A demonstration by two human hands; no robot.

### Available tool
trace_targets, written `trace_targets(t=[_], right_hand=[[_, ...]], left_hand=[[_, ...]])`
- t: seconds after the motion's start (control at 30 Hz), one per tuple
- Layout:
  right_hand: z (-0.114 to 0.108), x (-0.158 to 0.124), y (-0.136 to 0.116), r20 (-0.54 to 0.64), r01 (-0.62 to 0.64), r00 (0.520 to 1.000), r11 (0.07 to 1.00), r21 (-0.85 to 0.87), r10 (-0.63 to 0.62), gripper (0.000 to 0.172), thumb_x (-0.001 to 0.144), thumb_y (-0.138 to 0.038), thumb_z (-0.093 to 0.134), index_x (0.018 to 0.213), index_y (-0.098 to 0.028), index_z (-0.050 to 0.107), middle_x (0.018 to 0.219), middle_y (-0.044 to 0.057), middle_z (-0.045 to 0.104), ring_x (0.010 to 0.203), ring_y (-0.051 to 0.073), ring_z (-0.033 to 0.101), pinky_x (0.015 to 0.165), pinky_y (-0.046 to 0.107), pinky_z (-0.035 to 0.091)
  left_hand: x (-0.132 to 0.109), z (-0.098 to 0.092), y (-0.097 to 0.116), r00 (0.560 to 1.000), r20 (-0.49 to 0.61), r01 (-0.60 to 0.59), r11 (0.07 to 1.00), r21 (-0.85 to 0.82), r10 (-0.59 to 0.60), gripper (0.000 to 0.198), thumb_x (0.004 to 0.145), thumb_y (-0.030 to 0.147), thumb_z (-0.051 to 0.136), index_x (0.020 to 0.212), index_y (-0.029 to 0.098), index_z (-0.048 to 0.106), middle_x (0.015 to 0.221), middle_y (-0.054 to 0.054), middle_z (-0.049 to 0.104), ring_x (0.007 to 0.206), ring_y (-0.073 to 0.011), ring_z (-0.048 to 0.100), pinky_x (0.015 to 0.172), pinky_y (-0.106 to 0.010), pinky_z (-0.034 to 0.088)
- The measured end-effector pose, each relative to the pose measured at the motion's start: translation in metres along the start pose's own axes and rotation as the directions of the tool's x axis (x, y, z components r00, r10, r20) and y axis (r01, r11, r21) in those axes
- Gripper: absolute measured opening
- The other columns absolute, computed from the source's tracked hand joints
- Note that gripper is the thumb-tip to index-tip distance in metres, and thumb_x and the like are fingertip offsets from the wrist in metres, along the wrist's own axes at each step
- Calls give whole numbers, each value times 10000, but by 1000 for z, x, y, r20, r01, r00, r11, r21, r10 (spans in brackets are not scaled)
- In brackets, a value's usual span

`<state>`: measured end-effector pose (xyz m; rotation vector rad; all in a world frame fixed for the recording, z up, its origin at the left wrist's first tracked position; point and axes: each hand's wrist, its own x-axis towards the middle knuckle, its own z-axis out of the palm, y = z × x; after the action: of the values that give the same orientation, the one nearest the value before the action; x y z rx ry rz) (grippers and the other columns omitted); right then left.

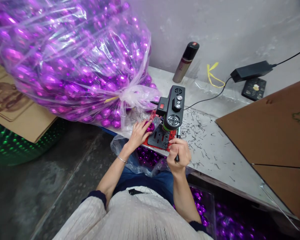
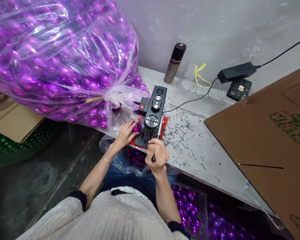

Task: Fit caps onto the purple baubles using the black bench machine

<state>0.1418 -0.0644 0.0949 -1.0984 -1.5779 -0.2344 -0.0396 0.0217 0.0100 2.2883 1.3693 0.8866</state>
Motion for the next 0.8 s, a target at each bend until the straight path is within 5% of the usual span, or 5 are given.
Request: trace_targets(t=[0.07,0.17,0.3,0.43,0.8], right_hand=[[-1,1,0,3,4,1000,1000,-5,-4,183,957,-110,485,839,-227,563,778,12,667,717,147,653,662,285,507],[-1,2,-1,14,2,1000,1000,-6,-2,191,959,-107,482,827,-224,556,774,11,667,708,140,652,653,277,505],[-1,2,-1,12,-5,1000,1000,-12,5,192,957,-110,485,819,-222,557,779,15,670,705,138,652,642,272,502],[-1,1,-1,12,-11,1000,1000,-8,11,185,952,-114,489,828,-222,575,780,16,675,714,146,660,655,279,507],[-3,3,-2,26,9,1000,1000,-21,-9,186,966,-118,476,839,-222,564,783,16,673,717,138,659,657,272,508]], left_hand=[[0,0,4,996,-91,-7,993,-117,-3,562,973,480,634,1474,241,542,1472,-152,601,1375,-297,575,1166,-491,449],[-1,-2,10,955,-192,133,906,-401,-226,680,907,623,663,1445,223,553,1376,-143,657,1159,-280,709,976,-412,601],[-11,-7,20,905,40,310,593,-743,-423,703,926,641,621,1492,248,484,1319,-130,687,821,-196,776,719,-322,653],[-24,-3,29,888,152,352,429,-832,-434,575,998,546,552,1496,270,475,1277,-115,724,967,-210,779,829,-353,660],[-21,17,40,956,-57,235,868,-438,-288,522,954,467,668,1418,244,577,1428,-96,658,1317,-264,640,1138,-423,519]])
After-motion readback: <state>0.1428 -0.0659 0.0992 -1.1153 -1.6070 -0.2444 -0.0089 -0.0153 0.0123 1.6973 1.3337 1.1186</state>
